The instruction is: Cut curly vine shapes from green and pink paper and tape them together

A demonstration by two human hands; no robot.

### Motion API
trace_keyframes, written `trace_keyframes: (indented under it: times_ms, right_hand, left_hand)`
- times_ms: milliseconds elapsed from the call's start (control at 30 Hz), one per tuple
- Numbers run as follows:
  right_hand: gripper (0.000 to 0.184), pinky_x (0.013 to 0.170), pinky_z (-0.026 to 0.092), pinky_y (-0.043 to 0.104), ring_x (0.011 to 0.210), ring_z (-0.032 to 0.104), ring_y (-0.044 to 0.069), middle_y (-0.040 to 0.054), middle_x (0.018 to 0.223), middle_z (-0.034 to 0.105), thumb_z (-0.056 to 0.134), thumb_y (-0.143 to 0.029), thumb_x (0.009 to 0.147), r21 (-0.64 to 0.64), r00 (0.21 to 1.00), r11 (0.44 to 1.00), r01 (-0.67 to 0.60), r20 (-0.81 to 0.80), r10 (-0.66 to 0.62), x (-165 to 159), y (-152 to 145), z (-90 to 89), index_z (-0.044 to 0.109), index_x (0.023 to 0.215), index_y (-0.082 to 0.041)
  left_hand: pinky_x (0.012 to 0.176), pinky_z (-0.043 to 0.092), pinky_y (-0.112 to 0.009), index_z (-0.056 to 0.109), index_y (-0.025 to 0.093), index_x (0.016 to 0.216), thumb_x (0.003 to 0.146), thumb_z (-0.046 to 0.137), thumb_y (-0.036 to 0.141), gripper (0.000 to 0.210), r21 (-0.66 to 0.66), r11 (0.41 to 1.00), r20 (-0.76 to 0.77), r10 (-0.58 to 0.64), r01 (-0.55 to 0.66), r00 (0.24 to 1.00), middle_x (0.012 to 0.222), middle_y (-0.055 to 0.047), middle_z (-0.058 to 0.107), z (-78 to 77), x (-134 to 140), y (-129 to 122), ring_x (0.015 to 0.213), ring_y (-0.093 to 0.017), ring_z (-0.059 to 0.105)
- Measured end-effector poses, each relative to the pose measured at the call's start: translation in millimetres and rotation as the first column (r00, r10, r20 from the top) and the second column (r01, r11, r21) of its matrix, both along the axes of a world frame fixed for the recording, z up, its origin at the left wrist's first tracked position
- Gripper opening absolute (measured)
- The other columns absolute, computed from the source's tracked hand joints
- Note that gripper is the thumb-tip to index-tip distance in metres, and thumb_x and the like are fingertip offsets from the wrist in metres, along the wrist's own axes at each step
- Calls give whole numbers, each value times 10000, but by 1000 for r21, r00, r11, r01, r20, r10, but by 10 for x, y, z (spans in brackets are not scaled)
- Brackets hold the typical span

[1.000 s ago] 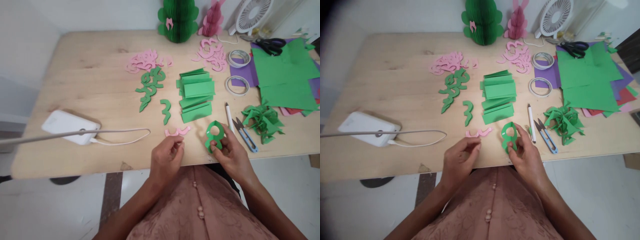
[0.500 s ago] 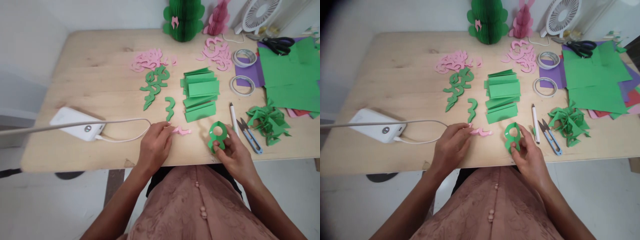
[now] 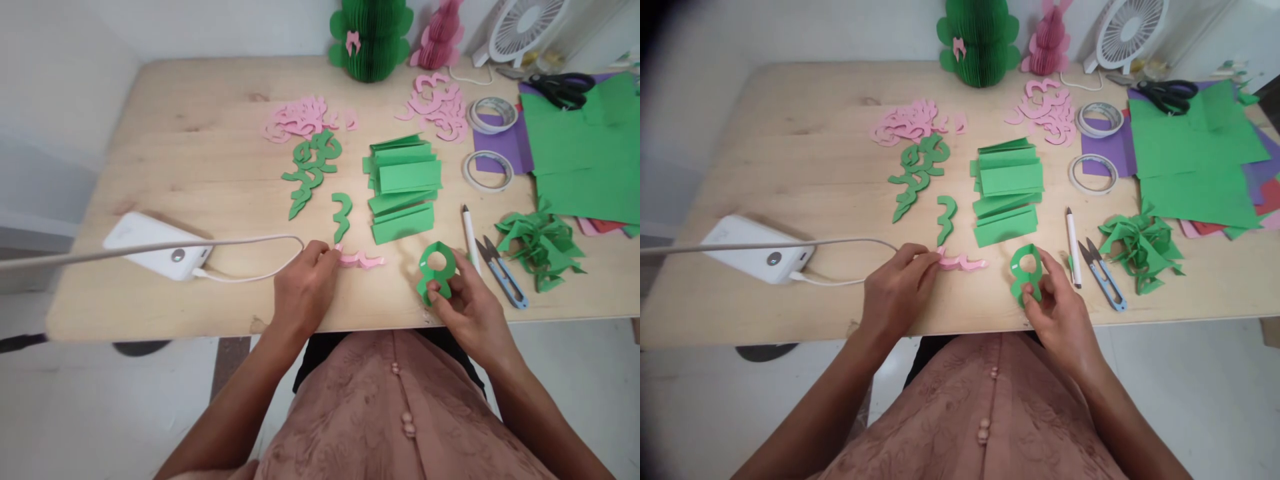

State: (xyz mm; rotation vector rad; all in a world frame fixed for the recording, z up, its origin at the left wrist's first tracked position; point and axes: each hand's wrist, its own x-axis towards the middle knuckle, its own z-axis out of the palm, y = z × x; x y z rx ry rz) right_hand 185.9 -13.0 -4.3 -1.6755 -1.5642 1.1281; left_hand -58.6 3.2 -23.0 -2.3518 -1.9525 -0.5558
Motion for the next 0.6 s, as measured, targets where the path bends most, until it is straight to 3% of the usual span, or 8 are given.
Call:
trace_keyframes:
  times_ms: [433, 533, 600]
  right_hand:
    - [555, 593, 448, 265, 670, 560, 147, -30, 723, 531, 558, -289, 860, 3, 999, 1000, -23, 23, 23, -22, 23, 26, 389, 1386, -240]
    - [551, 567, 421, 255, 631, 528, 136, -40, 698, 506, 549, -283, 862, 5, 999, 1000, -23, 36, 23, -40, 28, 39, 386, 1385, -235]
    - [556, 546, 399, 250, 600, 501, 128, -48, 686, 494, 547, -279, 861, -3, 999, 1000, -24, 48, 24, -45, 33, 42, 378, 1390, -242]
  left_hand:
    - [611, 440, -258, 639, 186, 807, 899, 494, 197, 172, -66, 994, 147, -76, 86, 986, 847, -38, 676, 132, 277, -114, 726, -156, 633]
    - [625, 457, -253, 635, 187, 846, 877, 507, 179, 132, -106, 988, 343, -73, 115, 937, 884, -38, 675, 177, 313, -139, 721, -145, 619]
    - [636, 474, -244, 631, 191, 896, 848, 531, 159, 115, -167, 974, 575, -30, 153, 818, 908, -31, 667, 225, 340, -157, 705, -127, 604]
